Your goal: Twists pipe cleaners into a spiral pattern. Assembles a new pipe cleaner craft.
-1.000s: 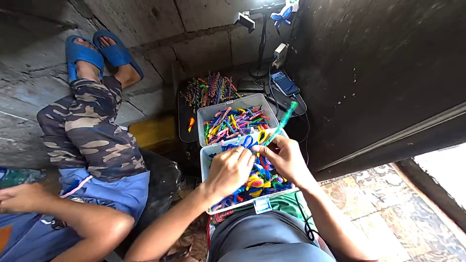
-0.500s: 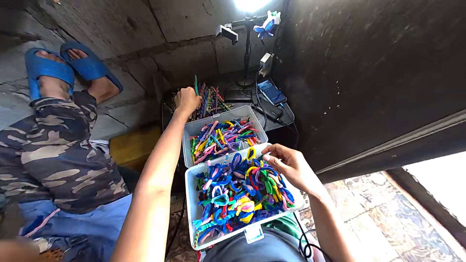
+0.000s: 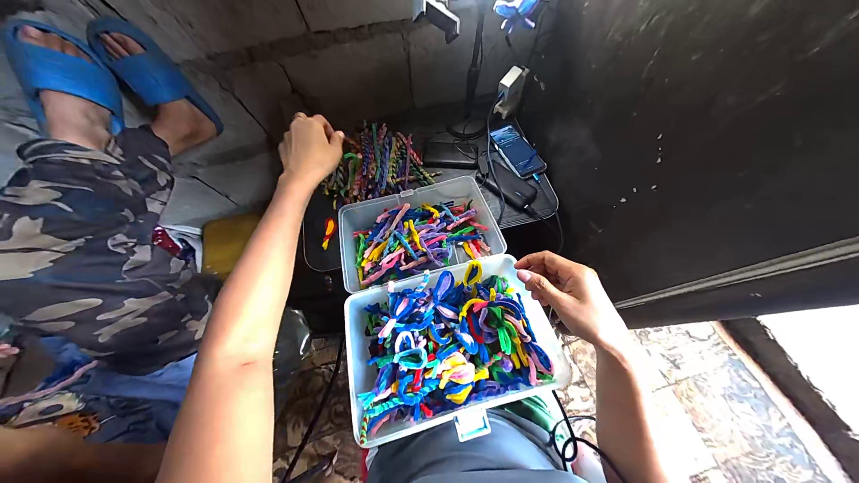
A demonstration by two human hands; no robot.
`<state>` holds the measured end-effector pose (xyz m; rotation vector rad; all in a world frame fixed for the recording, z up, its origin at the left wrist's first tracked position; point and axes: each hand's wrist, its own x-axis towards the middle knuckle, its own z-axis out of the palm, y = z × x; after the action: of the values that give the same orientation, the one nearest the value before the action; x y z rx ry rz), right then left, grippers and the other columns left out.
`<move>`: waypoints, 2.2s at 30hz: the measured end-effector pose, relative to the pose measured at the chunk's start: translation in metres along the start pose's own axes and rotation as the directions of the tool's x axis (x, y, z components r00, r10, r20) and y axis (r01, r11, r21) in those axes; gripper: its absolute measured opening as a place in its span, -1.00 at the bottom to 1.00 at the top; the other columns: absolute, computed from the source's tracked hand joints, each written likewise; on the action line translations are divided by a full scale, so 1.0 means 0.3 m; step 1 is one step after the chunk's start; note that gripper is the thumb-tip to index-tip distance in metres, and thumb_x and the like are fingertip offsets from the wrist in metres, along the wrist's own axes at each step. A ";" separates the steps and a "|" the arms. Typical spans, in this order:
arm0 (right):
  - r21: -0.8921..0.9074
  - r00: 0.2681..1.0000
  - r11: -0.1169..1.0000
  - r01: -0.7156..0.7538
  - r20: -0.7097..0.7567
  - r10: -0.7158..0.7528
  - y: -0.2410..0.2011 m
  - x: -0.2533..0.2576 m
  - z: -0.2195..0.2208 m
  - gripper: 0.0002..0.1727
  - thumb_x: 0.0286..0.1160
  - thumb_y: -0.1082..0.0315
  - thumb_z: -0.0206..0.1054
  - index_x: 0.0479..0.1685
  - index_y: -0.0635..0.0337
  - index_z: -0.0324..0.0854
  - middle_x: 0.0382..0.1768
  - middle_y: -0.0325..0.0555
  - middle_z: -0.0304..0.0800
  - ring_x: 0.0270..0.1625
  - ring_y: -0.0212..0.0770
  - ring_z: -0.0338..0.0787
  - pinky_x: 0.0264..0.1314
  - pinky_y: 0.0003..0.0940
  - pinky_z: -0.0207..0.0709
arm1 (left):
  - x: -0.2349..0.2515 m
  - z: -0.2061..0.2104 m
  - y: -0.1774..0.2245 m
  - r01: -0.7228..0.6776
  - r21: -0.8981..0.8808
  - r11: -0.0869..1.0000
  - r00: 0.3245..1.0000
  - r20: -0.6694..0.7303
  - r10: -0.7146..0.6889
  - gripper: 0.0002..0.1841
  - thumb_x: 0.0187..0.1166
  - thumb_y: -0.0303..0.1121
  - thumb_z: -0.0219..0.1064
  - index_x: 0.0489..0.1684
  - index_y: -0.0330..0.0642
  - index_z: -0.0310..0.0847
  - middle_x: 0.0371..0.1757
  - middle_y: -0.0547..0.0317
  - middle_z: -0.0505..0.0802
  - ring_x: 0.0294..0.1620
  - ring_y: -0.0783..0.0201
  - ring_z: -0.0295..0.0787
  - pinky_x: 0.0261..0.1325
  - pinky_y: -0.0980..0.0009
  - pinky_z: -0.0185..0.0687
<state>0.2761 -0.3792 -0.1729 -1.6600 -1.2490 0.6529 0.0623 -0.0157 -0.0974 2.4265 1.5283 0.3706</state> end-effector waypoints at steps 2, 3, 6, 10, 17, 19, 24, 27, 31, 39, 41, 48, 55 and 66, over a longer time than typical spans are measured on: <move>-0.020 1.000 1.000 0.010 0.007 -0.010 -0.003 -0.001 0.001 -0.70 0.69 0.16 0.25 0.03 0.19 0.72 -0.41 -0.44 0.72 -0.41 -0.73 0.62 -0.31 -0.80 0.48 | 0.039 -0.030 -0.050 0.060 -0.057 0.997 0.998 -0.016 -0.061 -0.54 0.81 -0.19 0.14 0.30 -0.50 0.61 0.37 -0.56 0.64 0.50 -0.50 0.49 0.44 -0.49 0.26; -0.033 1.000 0.999 0.013 0.010 -0.013 -0.003 0.000 0.003 -0.70 0.69 0.15 0.25 0.04 0.19 0.73 -0.40 -0.43 0.72 -0.41 -0.72 0.62 -0.31 -0.80 0.49 | 0.056 -0.033 -0.072 0.081 -0.081 0.993 0.997 -0.009 -0.082 -0.55 0.80 -0.20 0.17 0.29 -0.50 0.61 0.35 -0.54 0.67 0.50 -0.47 0.50 0.45 -0.47 0.25; -0.072 0.999 0.997 0.006 0.032 -0.004 -0.006 0.002 0.009 -0.68 0.70 0.14 0.25 0.06 0.20 0.73 -0.38 -0.39 0.74 -0.39 -0.71 0.65 -0.29 -0.80 0.50 | 0.079 0.004 -0.098 0.098 -0.115 0.989 0.995 0.026 -0.095 -0.63 0.75 -0.33 0.23 0.31 -0.49 0.61 0.32 -0.51 0.69 0.49 -0.44 0.52 0.49 -0.42 0.27; -0.115 0.999 0.993 -0.006 0.050 0.012 0.003 0.008 0.013 -0.66 0.70 0.12 0.24 0.07 0.21 0.73 -0.37 -0.35 0.76 -0.37 -0.68 0.66 -0.27 -0.77 0.50 | 0.013 0.088 -0.020 -0.051 -0.160 0.986 0.998 -0.040 0.045 -0.68 0.71 -0.46 0.20 0.30 -0.49 0.60 0.31 -0.50 0.66 0.33 -0.36 0.64 0.40 -0.27 0.45; -0.131 0.997 0.991 -0.009 0.070 0.018 0.029 0.018 0.027 -0.66 0.70 0.12 0.23 0.06 0.21 0.73 -0.37 -0.35 0.76 -0.37 -0.67 0.65 -0.26 -0.76 0.49 | -0.148 0.152 0.094 -0.301 -0.162 0.940 0.941 0.109 0.320 -0.69 0.74 -0.39 0.23 0.26 -0.46 0.64 0.11 -0.40 0.79 0.16 -0.35 0.75 0.27 -0.34 0.54; -0.137 0.997 0.991 0.006 0.077 0.005 0.034 0.020 0.034 -0.66 0.70 0.13 0.23 0.06 0.22 0.74 -0.38 -0.33 0.77 -0.37 -0.65 0.64 -0.27 -0.75 0.47 | -0.200 0.208 0.097 -0.355 -0.141 0.924 0.864 0.328 0.382 -0.66 0.71 -0.36 0.28 0.28 -0.45 0.64 0.14 -0.44 0.77 0.19 -0.40 0.73 0.27 -0.39 0.53; -0.160 0.996 0.987 0.001 0.083 0.012 0.028 0.020 0.037 -0.66 0.70 0.13 0.22 0.06 0.21 0.73 -0.38 -0.34 0.75 -0.38 -0.66 0.63 -0.28 -0.75 0.46 | -0.362 0.348 0.117 -0.453 0.072 0.889 0.752 0.566 0.338 -0.55 0.61 -0.46 0.37 0.46 -0.39 0.56 0.45 -0.46 0.60 0.53 -0.40 0.50 0.42 -0.24 0.52; -0.172 0.997 0.985 0.007 0.080 0.007 0.027 0.019 0.033 -0.66 0.70 0.12 0.22 0.06 0.21 0.74 -0.38 -0.33 0.76 -0.37 -0.65 0.63 -0.27 -0.74 0.46 | -0.404 0.322 0.131 -0.480 0.064 0.875 0.776 0.496 0.389 -0.71 0.70 -0.45 0.25 0.26 -0.40 0.67 0.35 -0.35 0.73 0.41 -0.29 0.68 0.30 -0.22 0.60; -0.206 0.998 0.979 0.007 0.067 0.007 0.023 0.018 0.038 -0.66 0.69 0.13 0.24 0.05 0.21 0.74 -0.41 -0.34 0.73 -0.41 -0.62 0.60 -0.30 -0.70 0.44 | -0.425 0.262 0.113 -0.491 -0.009 0.871 0.813 0.353 0.463 -0.76 0.71 -0.45 0.26 0.11 -0.33 0.82 0.17 -0.33 0.81 0.23 -0.32 0.76 0.18 -0.23 0.63; -0.204 0.992 0.974 0.094 0.106 -0.073 -0.024 -0.003 0.056 -0.68 0.68 0.14 0.26 0.02 0.22 0.74 -0.43 -0.28 0.72 -0.39 -0.53 0.64 -0.30 -0.61 0.50 | -0.490 0.108 0.096 -0.375 -0.534 0.758 0.883 0.043 0.467 -0.72 0.75 -0.34 0.21 -0.02 -0.34 0.83 0.12 0.02 0.85 0.11 0.34 0.75 0.25 0.38 0.61; -0.199 0.989 0.974 0.112 0.122 -0.089 -0.038 -0.009 0.064 -0.68 0.68 0.13 0.27 0.02 0.21 0.74 -0.44 -0.28 0.72 -0.39 -0.51 0.67 -0.29 -0.58 0.53 | -0.520 0.096 0.104 -0.296 -0.706 0.644 0.902 0.016 0.432 -0.80 0.71 -0.42 0.25 -0.08 -0.33 0.80 -0.14 0.28 0.87 -0.24 0.66 0.72 -0.08 0.68 0.64; -0.077 0.975 0.982 0.172 0.159 -0.158 -0.087 -0.028 0.119 -0.64 0.72 0.09 0.22 0.08 0.21 0.72 -0.37 -0.28 0.79 -0.33 -0.52 0.73 -0.23 -0.58 0.59 | -0.670 0.097 0.155 -0.070 -0.902 0.427 0.873 0.152 0.464 -0.86 0.55 -0.64 0.32 -0.08 -0.37 0.77 -0.28 0.29 0.90 -0.37 0.53 0.82 -0.18 0.56 0.80; 0.193 0.966 0.965 0.178 0.152 -0.209 -0.105 -0.034 0.206 -0.75 0.70 0.28 0.24 -0.18 0.28 0.71 -0.44 -0.38 0.74 -0.40 -0.70 0.68 -0.25 -0.76 0.58 | -0.686 0.121 0.180 0.093 -0.899 0.429 0.695 0.367 0.619 -0.84 0.59 -0.62 0.26 -0.08 -0.34 0.78 -0.19 0.39 0.88 -0.22 0.59 0.81 -0.01 0.60 0.77; 0.053 0.963 0.991 0.122 0.236 -0.131 -0.092 -0.033 0.195 -0.69 0.71 0.14 0.25 -0.03 0.21 0.75 -0.36 -0.34 0.80 -0.35 -0.67 0.69 -0.23 -0.75 0.55 | -0.210 0.153 0.057 -0.153 -0.190 0.970 0.949 0.246 0.198 -0.43 0.61 -0.27 0.43 0.54 -0.41 0.49 0.38 -0.62 0.58 0.35 -0.52 0.60 0.38 -0.41 0.44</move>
<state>0.2121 -0.3660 -0.1743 -1.4881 -1.4919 0.8099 0.0661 -0.0833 -0.1397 2.3722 1.1273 0.1903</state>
